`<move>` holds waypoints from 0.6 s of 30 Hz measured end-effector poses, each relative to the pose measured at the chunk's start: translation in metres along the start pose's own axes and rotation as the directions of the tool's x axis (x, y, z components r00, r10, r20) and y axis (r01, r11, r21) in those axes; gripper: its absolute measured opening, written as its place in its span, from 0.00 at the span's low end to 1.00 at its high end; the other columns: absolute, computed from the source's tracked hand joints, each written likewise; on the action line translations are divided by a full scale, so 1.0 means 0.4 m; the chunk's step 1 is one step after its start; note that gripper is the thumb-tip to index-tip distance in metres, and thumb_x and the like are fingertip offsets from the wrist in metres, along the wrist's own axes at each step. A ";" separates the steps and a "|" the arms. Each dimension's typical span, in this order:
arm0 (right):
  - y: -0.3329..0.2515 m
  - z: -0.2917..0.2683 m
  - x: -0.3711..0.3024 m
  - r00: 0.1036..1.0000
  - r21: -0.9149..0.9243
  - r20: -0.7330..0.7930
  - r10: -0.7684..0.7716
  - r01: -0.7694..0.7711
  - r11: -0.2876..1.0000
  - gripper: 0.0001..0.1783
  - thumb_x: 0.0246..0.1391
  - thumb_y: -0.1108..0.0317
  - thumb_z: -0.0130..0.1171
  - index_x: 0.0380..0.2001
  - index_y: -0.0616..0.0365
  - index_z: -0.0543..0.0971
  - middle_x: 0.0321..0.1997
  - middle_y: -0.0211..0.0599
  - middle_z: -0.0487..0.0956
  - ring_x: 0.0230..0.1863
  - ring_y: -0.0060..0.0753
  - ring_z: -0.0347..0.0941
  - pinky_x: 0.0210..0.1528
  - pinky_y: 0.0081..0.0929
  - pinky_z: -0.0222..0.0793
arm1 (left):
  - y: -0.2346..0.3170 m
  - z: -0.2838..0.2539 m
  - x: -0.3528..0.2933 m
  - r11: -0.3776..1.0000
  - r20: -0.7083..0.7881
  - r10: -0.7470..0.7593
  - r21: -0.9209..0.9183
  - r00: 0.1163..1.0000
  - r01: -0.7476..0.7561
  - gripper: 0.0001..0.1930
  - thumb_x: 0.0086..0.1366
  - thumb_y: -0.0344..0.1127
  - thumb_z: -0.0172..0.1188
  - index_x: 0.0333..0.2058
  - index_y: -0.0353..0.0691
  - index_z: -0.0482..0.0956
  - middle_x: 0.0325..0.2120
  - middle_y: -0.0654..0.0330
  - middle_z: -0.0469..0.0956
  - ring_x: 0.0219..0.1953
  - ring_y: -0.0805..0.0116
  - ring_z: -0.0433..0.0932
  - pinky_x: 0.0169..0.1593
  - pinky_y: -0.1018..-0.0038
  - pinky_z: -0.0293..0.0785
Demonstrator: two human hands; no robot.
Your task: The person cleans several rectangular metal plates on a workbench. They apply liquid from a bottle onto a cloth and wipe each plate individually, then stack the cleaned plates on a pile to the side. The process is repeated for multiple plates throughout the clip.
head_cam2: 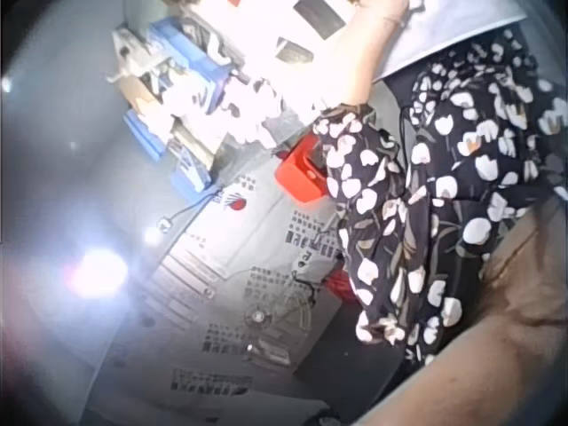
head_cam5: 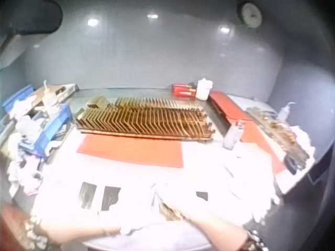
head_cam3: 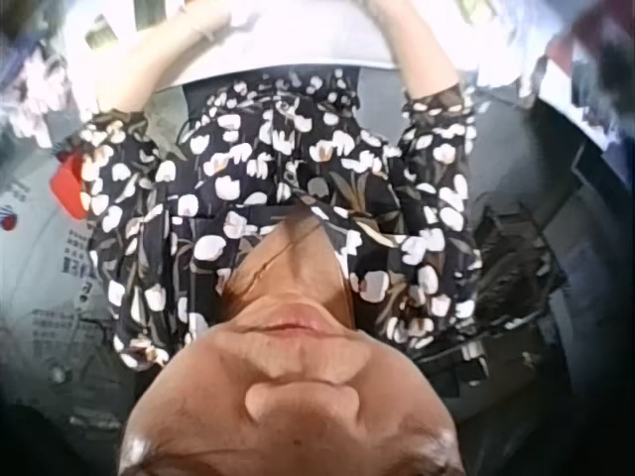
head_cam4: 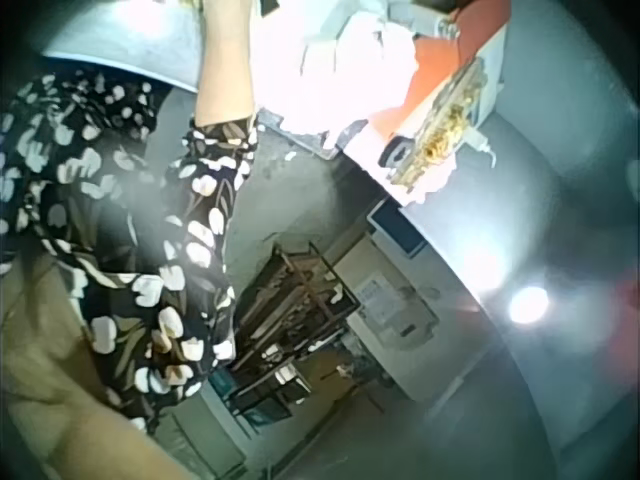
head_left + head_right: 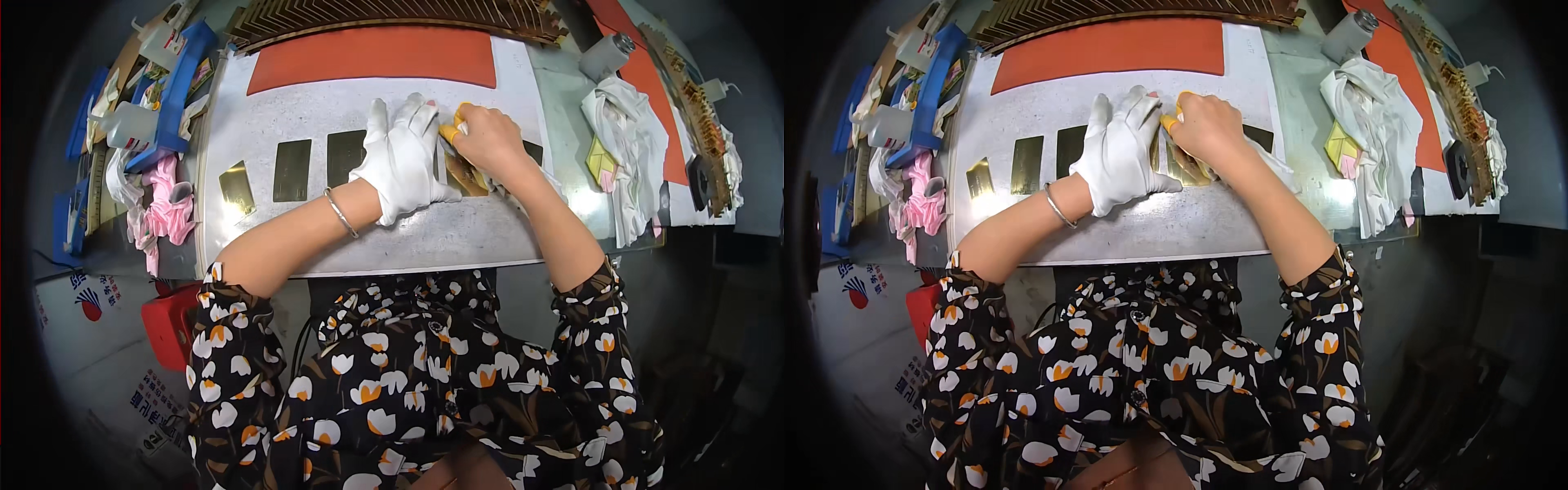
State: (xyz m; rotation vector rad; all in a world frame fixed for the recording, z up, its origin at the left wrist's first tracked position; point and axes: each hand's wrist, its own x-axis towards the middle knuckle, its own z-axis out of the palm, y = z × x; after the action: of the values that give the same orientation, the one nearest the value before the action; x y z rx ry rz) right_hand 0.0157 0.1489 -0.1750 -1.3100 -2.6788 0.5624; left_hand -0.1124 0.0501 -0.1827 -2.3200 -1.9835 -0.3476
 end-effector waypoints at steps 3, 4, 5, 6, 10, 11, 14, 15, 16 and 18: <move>-0.022 0.010 -0.014 0.998 -0.070 -0.006 0.057 -0.057 0.996 0.13 0.43 0.63 0.55 0.27 0.65 0.75 0.27 0.53 0.77 0.31 0.52 0.75 0.35 0.43 0.70 | 0.000 0.002 -0.010 1.000 0.003 -0.020 0.001 1.000 0.020 0.49 0.37 0.65 0.62 0.50 0.28 0.65 0.55 0.48 0.60 0.60 0.50 0.54 0.57 0.42 0.48; -0.026 0.008 -0.021 0.997 -0.055 -0.011 0.073 -0.074 0.996 0.13 0.42 0.65 0.54 0.26 0.66 0.74 0.26 0.55 0.77 0.31 0.54 0.75 0.35 0.44 0.70 | 0.005 -0.002 -0.010 1.000 -0.012 -0.018 0.007 1.000 0.018 0.48 0.38 0.65 0.61 0.50 0.30 0.66 0.55 0.49 0.60 0.61 0.51 0.53 0.57 0.42 0.48; -0.022 0.014 -0.026 0.998 -0.070 -0.021 0.065 -0.066 0.995 0.13 0.43 0.64 0.55 0.26 0.66 0.74 0.25 0.55 0.77 0.31 0.54 0.75 0.35 0.44 0.70 | 0.005 -0.002 -0.012 1.000 -0.008 -0.012 0.001 1.000 0.012 0.48 0.38 0.65 0.61 0.50 0.31 0.66 0.55 0.50 0.60 0.61 0.52 0.53 0.57 0.42 0.48; -0.012 0.025 -0.032 0.998 -0.086 -0.033 0.057 -0.060 0.994 0.14 0.44 0.63 0.55 0.26 0.65 0.74 0.24 0.54 0.77 0.30 0.54 0.75 0.34 0.44 0.69 | 0.006 -0.002 -0.013 1.000 -0.005 -0.004 -0.005 1.000 0.004 0.47 0.38 0.65 0.61 0.51 0.33 0.66 0.56 0.51 0.60 0.61 0.52 0.53 0.57 0.42 0.48; -0.014 0.033 -0.070 0.996 -0.072 -0.059 0.063 -0.067 0.995 0.15 0.45 0.62 0.55 0.26 0.66 0.73 0.22 0.55 0.76 0.27 0.55 0.74 0.32 0.44 0.69 | 0.003 0.010 -0.010 0.999 0.023 0.013 0.043 1.000 -0.014 0.46 0.41 0.67 0.57 0.52 0.37 0.66 0.58 0.54 0.58 0.62 0.53 0.51 0.58 0.42 0.45; -0.021 0.030 -0.082 0.995 -0.060 -0.054 0.079 -0.082 0.995 0.15 0.45 0.62 0.55 0.26 0.66 0.73 0.22 0.55 0.76 0.27 0.55 0.74 0.31 0.45 0.69 | 0.003 0.009 -0.011 0.998 0.038 0.017 0.052 0.999 -0.018 0.45 0.42 0.68 0.56 0.52 0.37 0.66 0.58 0.55 0.58 0.62 0.53 0.50 0.58 0.41 0.44; -0.029 0.029 -0.119 0.996 -0.024 -0.058 0.070 -0.071 0.997 0.14 0.45 0.62 0.55 0.25 0.66 0.72 0.22 0.55 0.76 0.27 0.56 0.74 0.31 0.46 0.68 | -0.003 0.001 -0.003 0.998 0.080 0.053 0.033 0.995 -0.056 0.46 0.43 0.68 0.54 0.52 0.34 0.65 0.58 0.54 0.57 0.63 0.52 0.49 0.58 0.41 0.44; -0.029 0.033 -0.130 0.996 -0.025 -0.066 0.061 -0.063 0.998 0.14 0.45 0.63 0.55 0.25 0.66 0.72 0.22 0.55 0.76 0.27 0.56 0.74 0.31 0.47 0.68 | -0.003 -0.001 -0.001 0.997 0.092 0.061 0.033 0.994 -0.064 0.46 0.44 0.68 0.54 0.52 0.34 0.65 0.59 0.54 0.57 0.63 0.52 0.48 0.58 0.41 0.44; -0.030 0.035 -0.140 0.996 -0.031 -0.053 0.073 -0.074 0.997 0.14 0.44 0.63 0.56 0.25 0.65 0.72 0.22 0.55 0.76 0.27 0.57 0.74 0.31 0.47 0.67 | -0.003 -0.010 0.004 0.995 0.123 0.080 0.042 0.989 -0.086 0.47 0.43 0.68 0.54 0.53 0.33 0.64 0.59 0.53 0.56 0.63 0.52 0.48 0.58 0.41 0.43; -0.035 0.032 -0.160 0.995 -0.022 -0.030 0.091 -0.092 0.996 0.14 0.44 0.63 0.56 0.25 0.65 0.72 0.21 0.54 0.76 0.27 0.57 0.73 0.30 0.48 0.67 | -0.004 -0.029 0.013 0.990 0.185 0.115 0.058 0.976 -0.127 0.49 0.43 0.69 0.55 0.53 0.31 0.64 0.59 0.53 0.56 0.63 0.52 0.47 0.59 0.41 0.43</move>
State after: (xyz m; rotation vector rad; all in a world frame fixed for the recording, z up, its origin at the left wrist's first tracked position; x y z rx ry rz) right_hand 0.0418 0.0875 -0.1774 -1.4418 -2.6208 0.5197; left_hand -0.1148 0.0530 -0.1705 -2.4933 -1.8811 -0.0592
